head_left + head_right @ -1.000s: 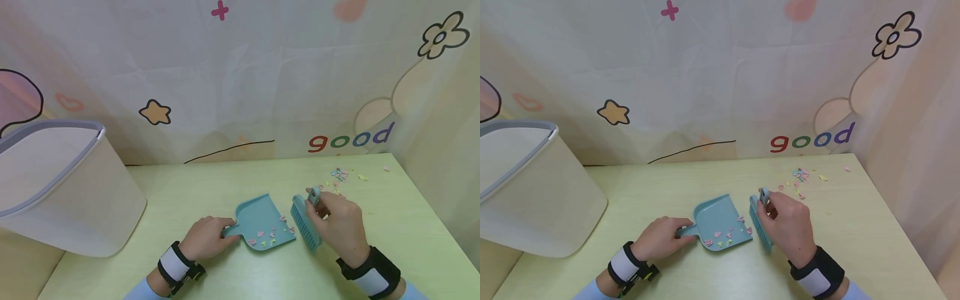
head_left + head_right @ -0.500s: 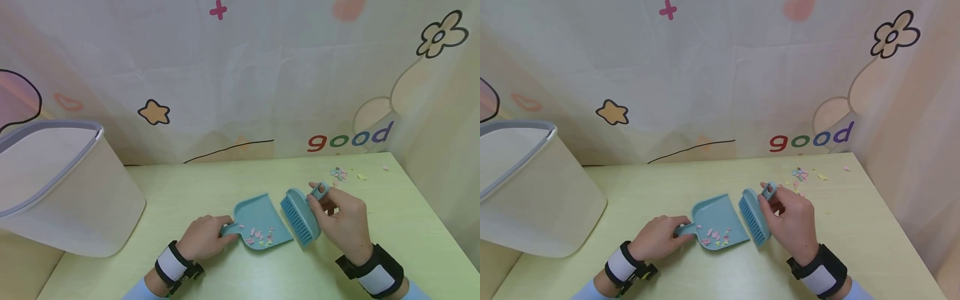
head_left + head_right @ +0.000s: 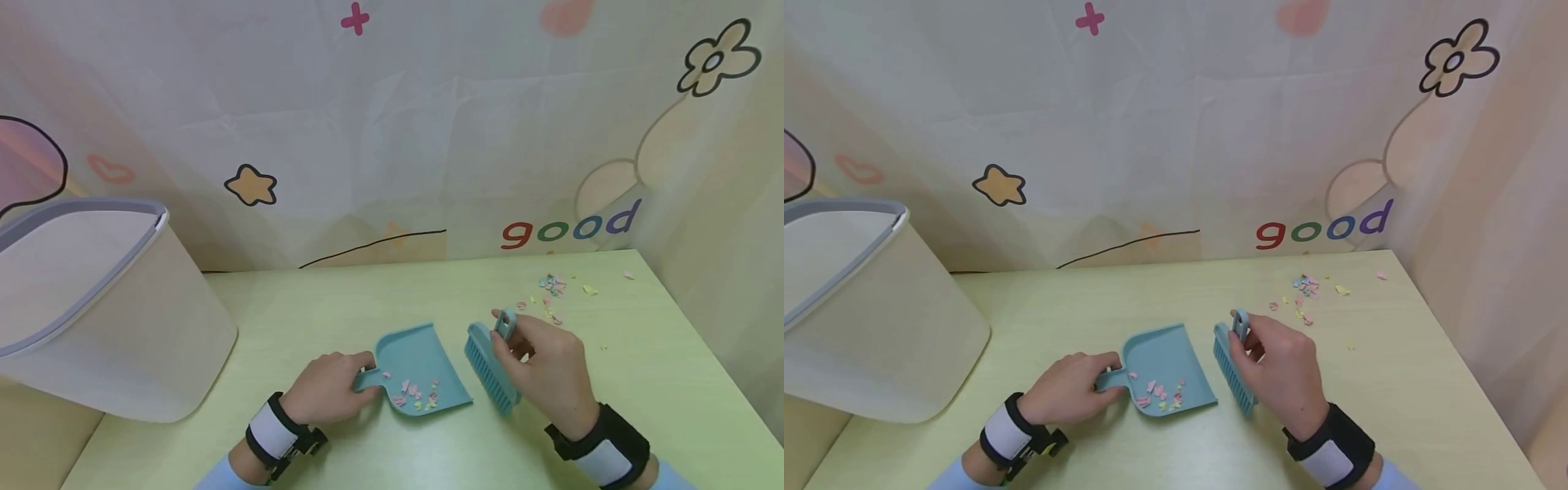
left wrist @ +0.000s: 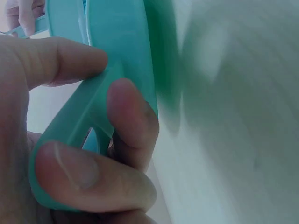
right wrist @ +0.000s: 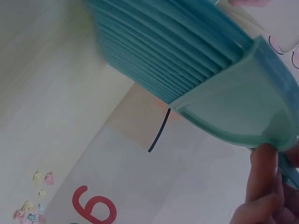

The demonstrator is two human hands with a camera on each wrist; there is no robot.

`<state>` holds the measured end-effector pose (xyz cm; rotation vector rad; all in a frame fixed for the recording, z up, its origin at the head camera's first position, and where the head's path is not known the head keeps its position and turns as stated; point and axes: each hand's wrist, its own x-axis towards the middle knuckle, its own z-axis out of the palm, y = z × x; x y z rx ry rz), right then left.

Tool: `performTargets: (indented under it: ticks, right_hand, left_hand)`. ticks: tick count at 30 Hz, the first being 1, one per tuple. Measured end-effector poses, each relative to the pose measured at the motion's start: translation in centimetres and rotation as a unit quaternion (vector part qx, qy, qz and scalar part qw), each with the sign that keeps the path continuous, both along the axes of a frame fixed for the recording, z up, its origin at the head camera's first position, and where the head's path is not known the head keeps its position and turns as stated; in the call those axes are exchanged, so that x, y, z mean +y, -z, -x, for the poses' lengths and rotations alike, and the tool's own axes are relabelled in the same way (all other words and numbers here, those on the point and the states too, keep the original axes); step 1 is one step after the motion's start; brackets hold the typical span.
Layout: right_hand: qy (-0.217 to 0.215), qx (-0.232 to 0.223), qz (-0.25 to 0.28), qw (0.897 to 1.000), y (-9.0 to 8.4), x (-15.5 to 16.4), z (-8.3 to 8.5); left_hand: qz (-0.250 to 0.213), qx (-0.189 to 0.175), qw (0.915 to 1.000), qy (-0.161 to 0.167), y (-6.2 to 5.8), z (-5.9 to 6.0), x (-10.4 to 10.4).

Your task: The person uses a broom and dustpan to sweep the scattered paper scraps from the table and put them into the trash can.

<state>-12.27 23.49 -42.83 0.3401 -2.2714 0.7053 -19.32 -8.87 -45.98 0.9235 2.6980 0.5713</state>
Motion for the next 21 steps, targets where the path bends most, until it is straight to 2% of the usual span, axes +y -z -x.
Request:
performTargets:
  ticks: [4,7,10,16,21]
  right_hand:
    - [-0.032,-0.031,0.044,0.998,0.0,-0.4,-0.2]
    - [-0.055,-0.060,0.101,0.992,-0.1,-0.5,-0.3]
    - [-0.059,-0.064,0.140,0.986,-0.4,-0.3,-0.3]
    - [-0.037,-0.045,0.131,0.990,-1.1,0.4,-0.2]
    - [-0.019,-0.022,0.078,0.997,-0.9,0.8,-0.1]
  left_hand:
    - [0.002,-0.010,0.9998,0.015,0.2,-0.2,0.4]
    - [0.006,-0.011,0.9998,0.018,0.4,-0.3,0.6]
    - [0.007,-0.007,0.9998,0.019,0.6,-0.4,0.7]
    - [0.004,-0.009,0.9998,0.019,0.8,-0.5,0.8]
    - [-0.001,-0.013,0.9997,0.019,0.7,-0.5,0.9]
